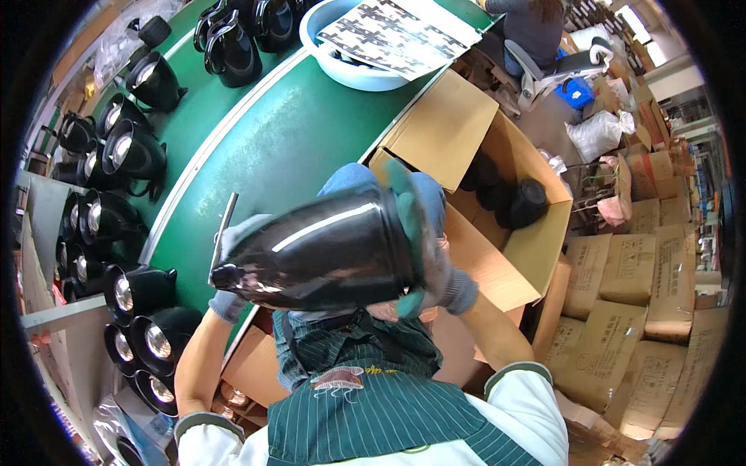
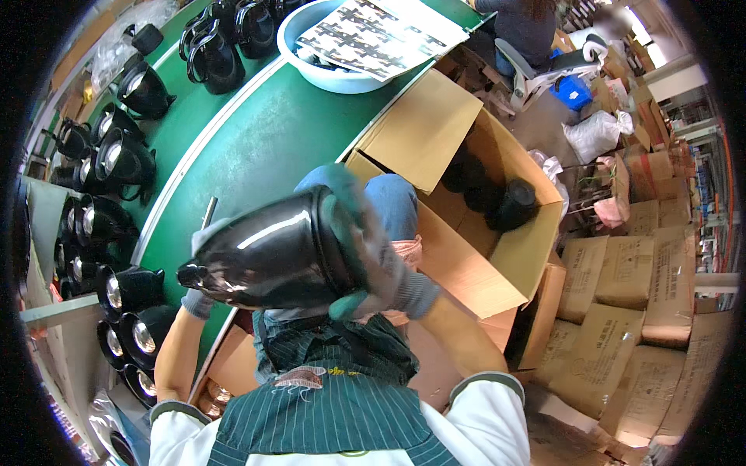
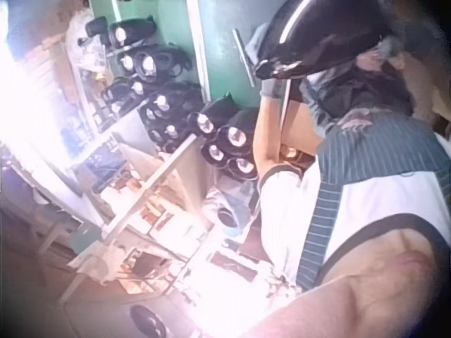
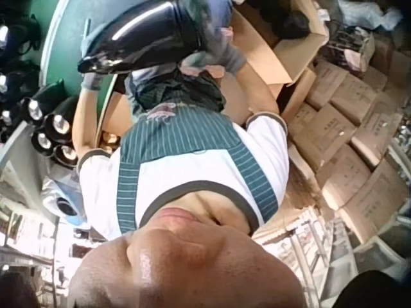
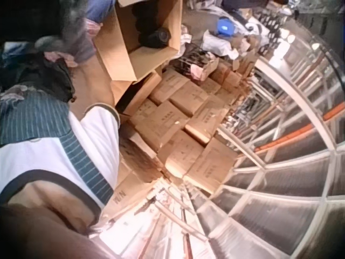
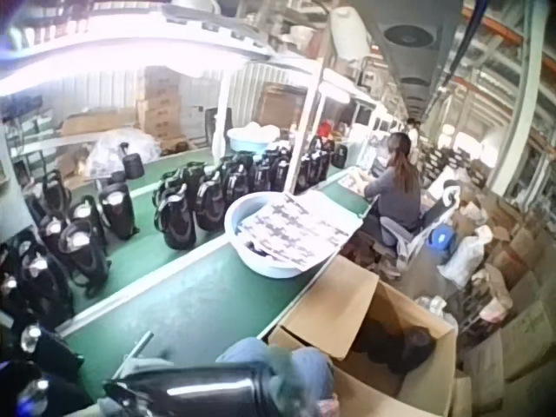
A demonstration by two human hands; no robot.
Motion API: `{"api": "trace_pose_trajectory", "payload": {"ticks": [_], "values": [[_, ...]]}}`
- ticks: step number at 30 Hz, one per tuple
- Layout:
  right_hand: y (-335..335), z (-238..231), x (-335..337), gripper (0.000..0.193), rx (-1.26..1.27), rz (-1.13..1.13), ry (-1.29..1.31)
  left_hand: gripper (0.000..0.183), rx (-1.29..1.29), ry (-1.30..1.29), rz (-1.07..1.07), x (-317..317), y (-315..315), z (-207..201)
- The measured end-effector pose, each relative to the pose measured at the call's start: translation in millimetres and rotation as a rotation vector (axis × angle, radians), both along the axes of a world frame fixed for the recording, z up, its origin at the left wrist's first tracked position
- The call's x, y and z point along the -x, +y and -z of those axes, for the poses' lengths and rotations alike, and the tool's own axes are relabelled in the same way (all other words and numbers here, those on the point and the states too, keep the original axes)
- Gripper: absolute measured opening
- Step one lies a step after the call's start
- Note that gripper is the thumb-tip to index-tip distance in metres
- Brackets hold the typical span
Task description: The person assembles black kettles by inserting a metal rod into the base, attaching a lid, and placing the finished unit into a cardboard box. The person repeats this sequence for multiple kettles.
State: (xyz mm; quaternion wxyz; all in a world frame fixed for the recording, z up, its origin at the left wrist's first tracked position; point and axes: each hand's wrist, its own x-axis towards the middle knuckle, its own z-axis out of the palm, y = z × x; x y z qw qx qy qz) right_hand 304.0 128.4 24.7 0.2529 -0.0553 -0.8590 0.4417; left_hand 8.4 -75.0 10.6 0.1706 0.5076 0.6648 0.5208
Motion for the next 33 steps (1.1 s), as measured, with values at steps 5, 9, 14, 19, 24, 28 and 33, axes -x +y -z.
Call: {"api": "trace_pose_trajectory", "payload": {"ticks": [5,9,14,19,24,28,33], "values": [[-8.3,-0.4,30.6,0.089,0.905,0.015,-0.058,0.036,-0.286,0.738,-0.028,0.4,10.7,-72.3],[1.7,-15.2,19.5,0.083,0.954,0.127,-0.382,0.037,-0.12,0.449,-0.127,16.7,-5.6,-34.3],[-12.2,-47.7,64.0,0.082,0.088,-0.075,0.157,0.032,-0.043,-0.47,-0.054,12.5,-20.8,45.7],[-10.0,-18.6,45.1,0.087,0.707,0.06,0.025,0.032,-0.246,0.548,-0.074,11.7,8.8,-66.4],[-8.7,-43.9,44.0,0.093,0.461,0.012,0.041,0.031,-0.054,0.161,-0.18,12.0,-3.0,-21.1],[-10.5,-57.7,42.4,0.088,0.126,-0.088,0.237,0.032,0.117,-0.294,-0.042,3.7,-10.1,26.1],[-17.7,0.8,10.6,0.066,0.581,-0.015,0.431,0.042,0.067,-0.041,-0.044,-12.4,11.6,-19.1]]}}
